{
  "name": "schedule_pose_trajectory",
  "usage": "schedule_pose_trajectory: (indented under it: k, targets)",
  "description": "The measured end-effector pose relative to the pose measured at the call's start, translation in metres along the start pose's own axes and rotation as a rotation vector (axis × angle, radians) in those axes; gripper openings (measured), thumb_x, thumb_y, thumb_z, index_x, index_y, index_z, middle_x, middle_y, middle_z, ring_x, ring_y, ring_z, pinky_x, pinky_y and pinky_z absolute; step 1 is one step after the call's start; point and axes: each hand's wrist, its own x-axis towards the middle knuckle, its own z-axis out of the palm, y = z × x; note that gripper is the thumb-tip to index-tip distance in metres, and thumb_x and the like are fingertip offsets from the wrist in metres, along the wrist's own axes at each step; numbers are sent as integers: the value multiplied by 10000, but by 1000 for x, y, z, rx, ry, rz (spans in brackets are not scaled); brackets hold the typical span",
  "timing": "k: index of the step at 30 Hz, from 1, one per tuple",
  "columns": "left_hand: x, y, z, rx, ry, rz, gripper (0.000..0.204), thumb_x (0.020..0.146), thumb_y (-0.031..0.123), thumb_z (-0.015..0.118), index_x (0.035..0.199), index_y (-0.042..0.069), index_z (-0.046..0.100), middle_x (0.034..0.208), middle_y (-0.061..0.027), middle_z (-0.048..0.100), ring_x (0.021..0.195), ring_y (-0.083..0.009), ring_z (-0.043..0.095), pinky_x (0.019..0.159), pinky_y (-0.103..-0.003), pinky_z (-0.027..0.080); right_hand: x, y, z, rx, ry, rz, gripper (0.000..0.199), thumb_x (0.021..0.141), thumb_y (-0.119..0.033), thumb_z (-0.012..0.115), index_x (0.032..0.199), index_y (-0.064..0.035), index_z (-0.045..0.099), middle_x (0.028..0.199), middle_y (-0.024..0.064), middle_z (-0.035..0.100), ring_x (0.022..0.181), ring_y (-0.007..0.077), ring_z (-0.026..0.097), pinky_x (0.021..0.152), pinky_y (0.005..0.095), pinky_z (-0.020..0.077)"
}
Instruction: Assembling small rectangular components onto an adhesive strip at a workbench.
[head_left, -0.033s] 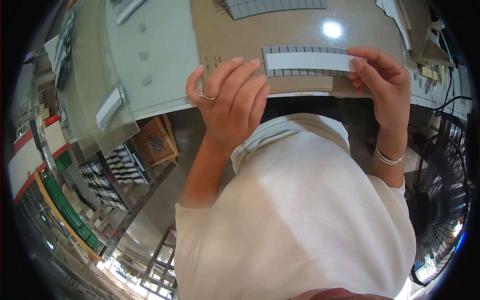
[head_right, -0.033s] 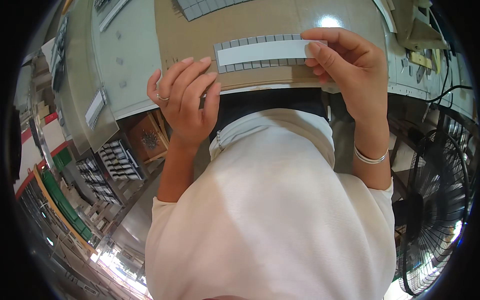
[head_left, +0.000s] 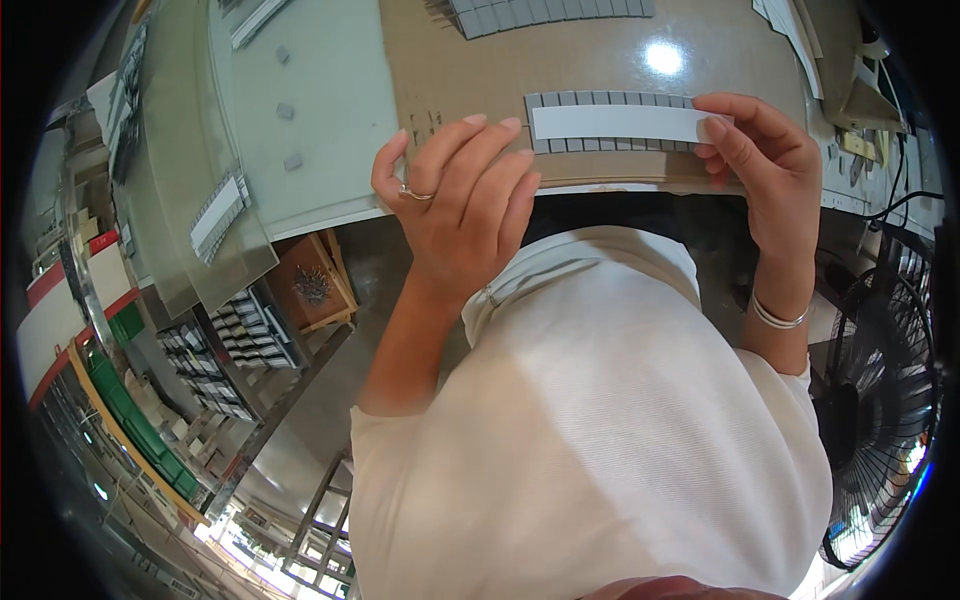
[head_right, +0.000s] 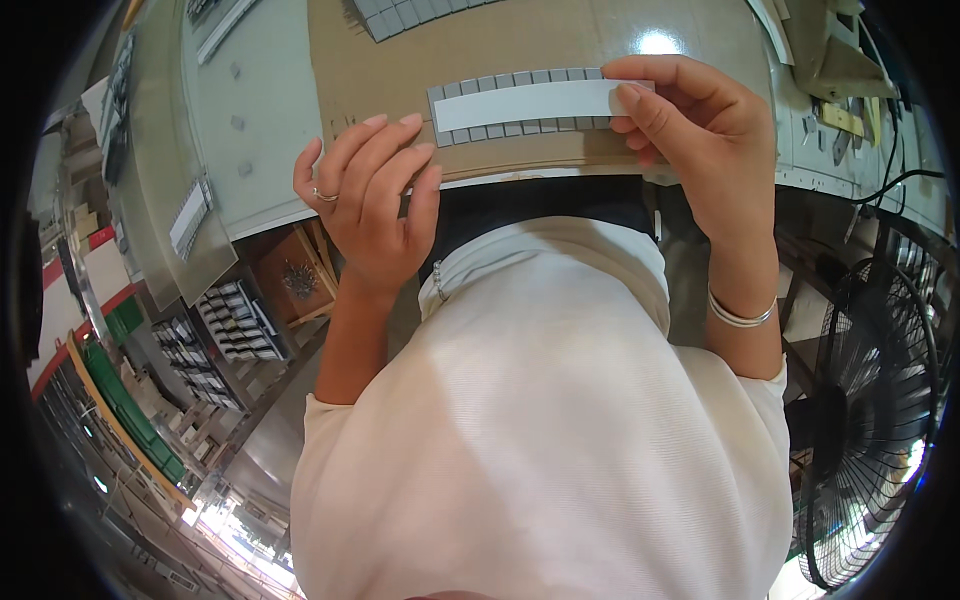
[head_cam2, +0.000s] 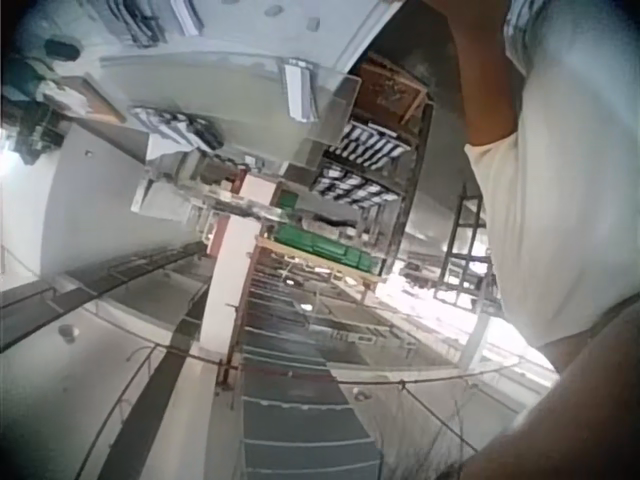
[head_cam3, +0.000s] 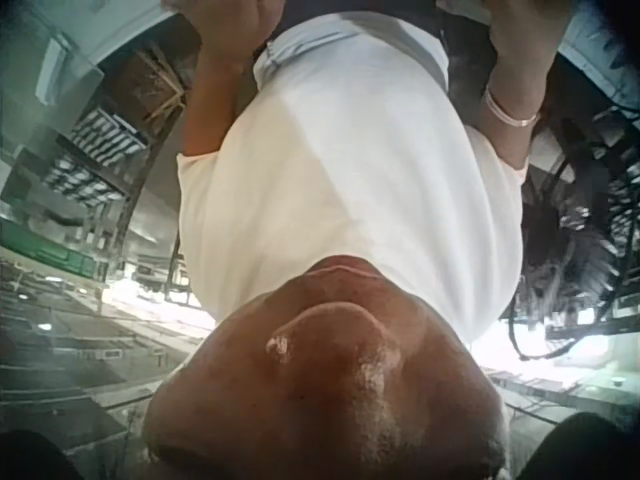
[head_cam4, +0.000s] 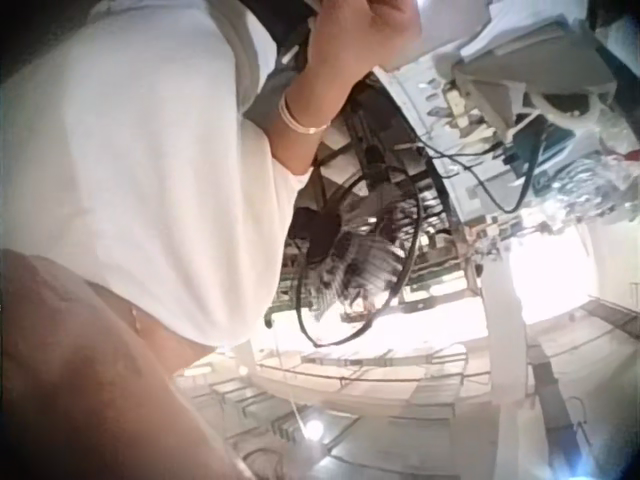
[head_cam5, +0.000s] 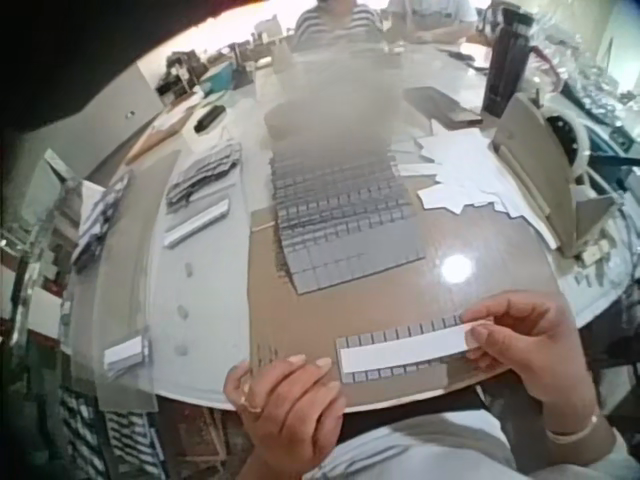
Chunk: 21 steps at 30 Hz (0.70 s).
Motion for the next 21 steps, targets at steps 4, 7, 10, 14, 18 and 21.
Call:
schedule_pose_trajectory:
  k: [4,7,10,14,18,21]
  targets:
    - [-1,-1,1,2,8,3,255,821,173,710,1065,171,638,1160,19,663,1120,-180,579,1074,-492,246,0,-1,3,-36,4,-18,174,927,-141,704,1068,-48,742,804,8,707,710,44,652,607,164,520]
    - [-2,-1,0,25,2,-2,285,828,177,700,1109,174,649,1161,26,659,1125,-167,572,1075,-489,243,1,-1,5,-43,-6,-14,174,926,-142,706,1068,-49,744,802,8,709,704,44,653,603,164,520]
    - [-2,0,0,36,-6,2,302,830,179,696,1130,178,657,1163,31,654,1130,-160,566,1076,-486,242,1,-1,3,-54,-13,-15,173,927,-143,706,1067,-50,745,798,9,710,698,43,652,601,167,523]
    - [0,1,2,42,1,20,304,828,182,699,1129,181,661,1163,36,651,1125,-163,569,1076,-486,243,-1,-1,1,-82,-13,-33,173,924,-143,710,1068,-53,747,794,11,712,695,45,655,603,171,529]
    - [2,2,1,12,19,37,287,834,173,693,1121,175,672,1157,37,656,1115,-169,577,1078,-481,247,-3,-8,-8,-88,-2,-46,271,977,-149,634,1194,8,679,818,31,680,684,71,594,607,203,492]
    - [5,6,-6,59,-68,-7,247,858,180,669,1104,168,690,1146,35,663,1106,-176,584,1079,-469,256,-8,-10,-53,-44,131,-103,327,1011,-175,580,1245,46,634,839,46,671,706,89,592,624,215,486]
